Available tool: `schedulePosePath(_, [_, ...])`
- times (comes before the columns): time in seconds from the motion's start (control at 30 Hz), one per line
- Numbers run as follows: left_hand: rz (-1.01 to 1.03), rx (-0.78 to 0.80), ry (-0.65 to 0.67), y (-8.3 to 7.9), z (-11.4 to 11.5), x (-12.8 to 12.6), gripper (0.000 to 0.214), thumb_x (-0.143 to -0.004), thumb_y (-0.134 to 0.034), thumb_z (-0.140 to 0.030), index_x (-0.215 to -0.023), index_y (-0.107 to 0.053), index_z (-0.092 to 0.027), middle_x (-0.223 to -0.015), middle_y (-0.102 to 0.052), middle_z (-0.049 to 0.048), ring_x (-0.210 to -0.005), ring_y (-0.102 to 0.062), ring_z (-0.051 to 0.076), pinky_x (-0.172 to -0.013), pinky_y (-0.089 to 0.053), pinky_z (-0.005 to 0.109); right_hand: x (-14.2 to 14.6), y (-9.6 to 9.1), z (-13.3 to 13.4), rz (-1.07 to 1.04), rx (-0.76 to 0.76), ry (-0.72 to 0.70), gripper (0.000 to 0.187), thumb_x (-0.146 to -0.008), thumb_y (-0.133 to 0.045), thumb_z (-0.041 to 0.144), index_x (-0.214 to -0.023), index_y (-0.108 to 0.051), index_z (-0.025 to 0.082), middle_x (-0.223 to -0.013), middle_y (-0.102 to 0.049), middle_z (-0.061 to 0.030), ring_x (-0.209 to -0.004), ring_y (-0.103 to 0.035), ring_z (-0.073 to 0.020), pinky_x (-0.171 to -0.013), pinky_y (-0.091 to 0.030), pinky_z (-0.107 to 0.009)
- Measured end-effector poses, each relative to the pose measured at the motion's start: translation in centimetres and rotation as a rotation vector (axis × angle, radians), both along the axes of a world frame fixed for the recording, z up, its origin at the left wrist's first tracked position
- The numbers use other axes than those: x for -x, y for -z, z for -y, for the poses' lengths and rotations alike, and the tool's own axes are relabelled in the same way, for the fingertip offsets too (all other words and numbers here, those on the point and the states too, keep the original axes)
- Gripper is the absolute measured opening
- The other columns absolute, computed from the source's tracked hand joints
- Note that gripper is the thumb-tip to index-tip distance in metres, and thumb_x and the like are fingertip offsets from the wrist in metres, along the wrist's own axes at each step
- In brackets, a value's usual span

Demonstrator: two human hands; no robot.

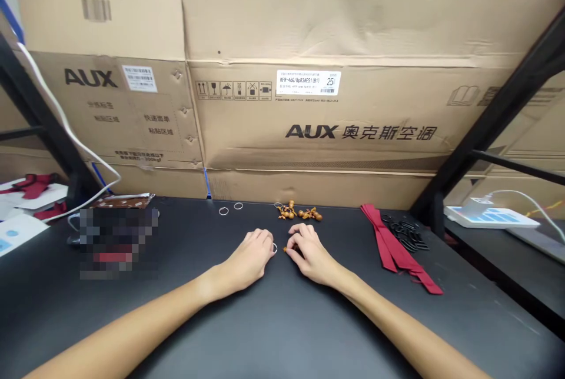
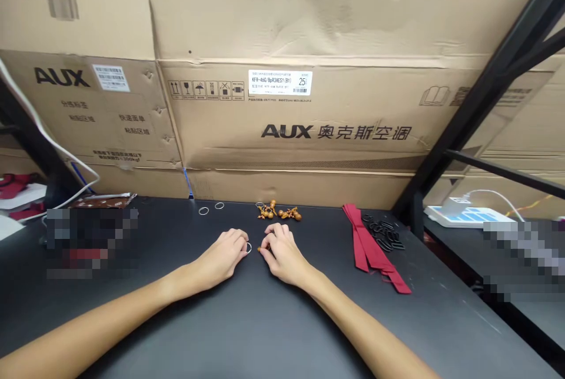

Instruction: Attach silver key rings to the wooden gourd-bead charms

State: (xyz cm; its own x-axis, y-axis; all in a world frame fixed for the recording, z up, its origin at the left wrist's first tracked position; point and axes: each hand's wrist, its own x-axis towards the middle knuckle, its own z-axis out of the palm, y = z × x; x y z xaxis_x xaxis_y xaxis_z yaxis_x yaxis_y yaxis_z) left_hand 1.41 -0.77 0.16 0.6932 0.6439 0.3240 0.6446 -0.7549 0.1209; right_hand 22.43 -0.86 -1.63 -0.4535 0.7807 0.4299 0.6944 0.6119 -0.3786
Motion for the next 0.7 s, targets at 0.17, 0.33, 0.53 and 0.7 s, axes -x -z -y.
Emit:
schedulePosePath(0.17, [0.082, 0.032, 0.03, 0.5, -0.5, 0.3, 0.02, -0.095, -0.036, -0.014, -0.082, -0.05, -0.017, -0.102, -0.054, 0.0113, -0.089, -0.052, 0.023, -0.08, -0.044, 0.039, 0.1, 0.0, 0.0, -0.055, 0.025, -0.005, 0.008, -0.09, -0.05, 0.02, -0.083, -0.052, 0.02, -0.105, -0.05, -0.0093, -0.098, -0.048, -0.0226, -0.087, -0.044, -0.043])
schedulePosePath(0.33, [0.159, 0.102, 0.044, 0.9, -0.8, 0.4, 0.02, -0.097, -0.032, -0.016, -0.083, -0.047, -0.017, -0.106, -0.051, 0.0109, -0.094, -0.049, 0.021, -0.085, -0.043, 0.04, 0.4, -0.2, 0.4, -0.061, 0.06, -0.015, 0.01, -0.091, -0.048, 0.022, -0.082, -0.051, 0.021, -0.104, -0.05, -0.0094, -0.097, -0.048, -0.0235, -0.086, -0.045, -0.043])
schedulePosePath(0.53, [0.203, 0.189, 0.08, 0.3, -0.4, 0.5, 0.021, -0.098, -0.031, -0.018, -0.082, -0.046, -0.018, -0.108, -0.05, 0.0092, -0.098, -0.048, 0.02, -0.087, -0.041, 0.039, 1.0, -0.4, 0.9, -0.087, 0.061, -0.059, 0.013, -0.094, -0.041, 0.022, -0.085, -0.051, 0.021, -0.105, -0.05, -0.0099, -0.098, -0.047, -0.0231, -0.086, -0.044, -0.045])
schedulePosePath(0.7, [0.248, 0.266, 0.069, 0.0, -0.4, 0.4, 0.024, -0.098, -0.031, -0.022, -0.082, -0.048, -0.019, -0.109, -0.052, 0.0071, -0.1, -0.049, 0.019, -0.09, -0.04, 0.039, 1.3, -0.6, 1.0, -0.124, 0.047, -0.054, 0.015, -0.095, -0.039, 0.022, -0.085, -0.05, 0.021, -0.105, -0.05, -0.0104, -0.099, -0.047, -0.0235, -0.087, -0.043, -0.045])
